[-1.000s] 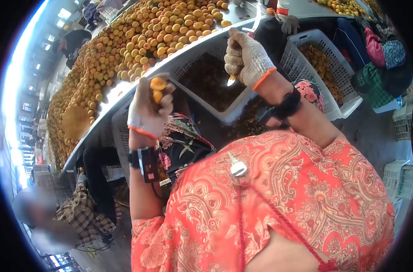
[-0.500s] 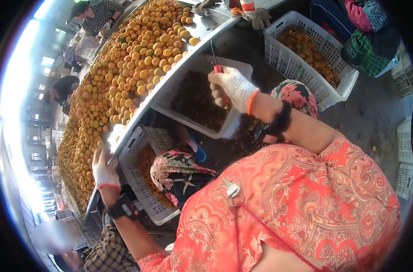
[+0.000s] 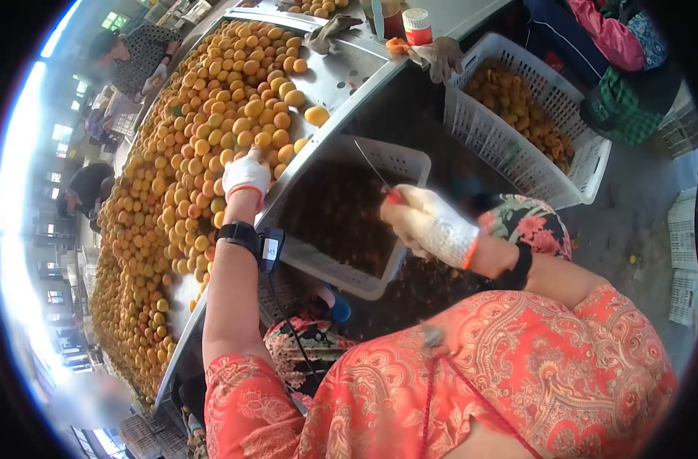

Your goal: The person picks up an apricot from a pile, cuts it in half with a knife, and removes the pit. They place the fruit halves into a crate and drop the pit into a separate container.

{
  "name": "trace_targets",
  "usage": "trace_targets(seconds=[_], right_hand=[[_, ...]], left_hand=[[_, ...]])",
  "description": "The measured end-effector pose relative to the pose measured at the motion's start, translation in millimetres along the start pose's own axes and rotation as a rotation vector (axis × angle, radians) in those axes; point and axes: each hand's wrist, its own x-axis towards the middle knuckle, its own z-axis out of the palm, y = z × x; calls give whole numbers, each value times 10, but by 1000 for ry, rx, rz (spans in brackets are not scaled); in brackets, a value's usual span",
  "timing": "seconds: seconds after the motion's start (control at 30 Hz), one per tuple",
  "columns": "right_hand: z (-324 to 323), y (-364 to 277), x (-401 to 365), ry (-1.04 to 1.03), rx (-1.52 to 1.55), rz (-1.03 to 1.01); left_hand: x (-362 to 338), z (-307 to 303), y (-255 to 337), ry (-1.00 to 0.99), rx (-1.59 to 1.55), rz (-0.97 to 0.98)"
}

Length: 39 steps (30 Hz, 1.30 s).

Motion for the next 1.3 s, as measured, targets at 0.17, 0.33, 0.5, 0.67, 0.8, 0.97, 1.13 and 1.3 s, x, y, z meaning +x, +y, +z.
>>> trace_targets(seconds=[0.17,0.33,0.5,0.67,0.8,0.97,1.13,1.3], right_hand=[[-56,83,66,30,2,-77],[-73,60,29,10,99,-90],[3,120,63,-113,62,-360],[308,131,-106,-273,-37,-736],[486,-34,-594,-122,-550,-808],[617,-12,-801,-201,-427,-766],[672,-55,-990,-206,-485,-782],[668,-34,-1012,-272,-494,-828]], left_hand=[[351,252,-207,-29,-248,34],[265,424,-347,229,-822,1],[-825,-575,-12,64,-1747,172],[-1834,-882,249,-74,-2100,220],[-2332,-1119,394,23,-2122,205],[-2588,-1239,377,74,-2090,237],[-2764,-1348,394,125,-2067,246],[-2895,-1403,420,214,-2001,199]])
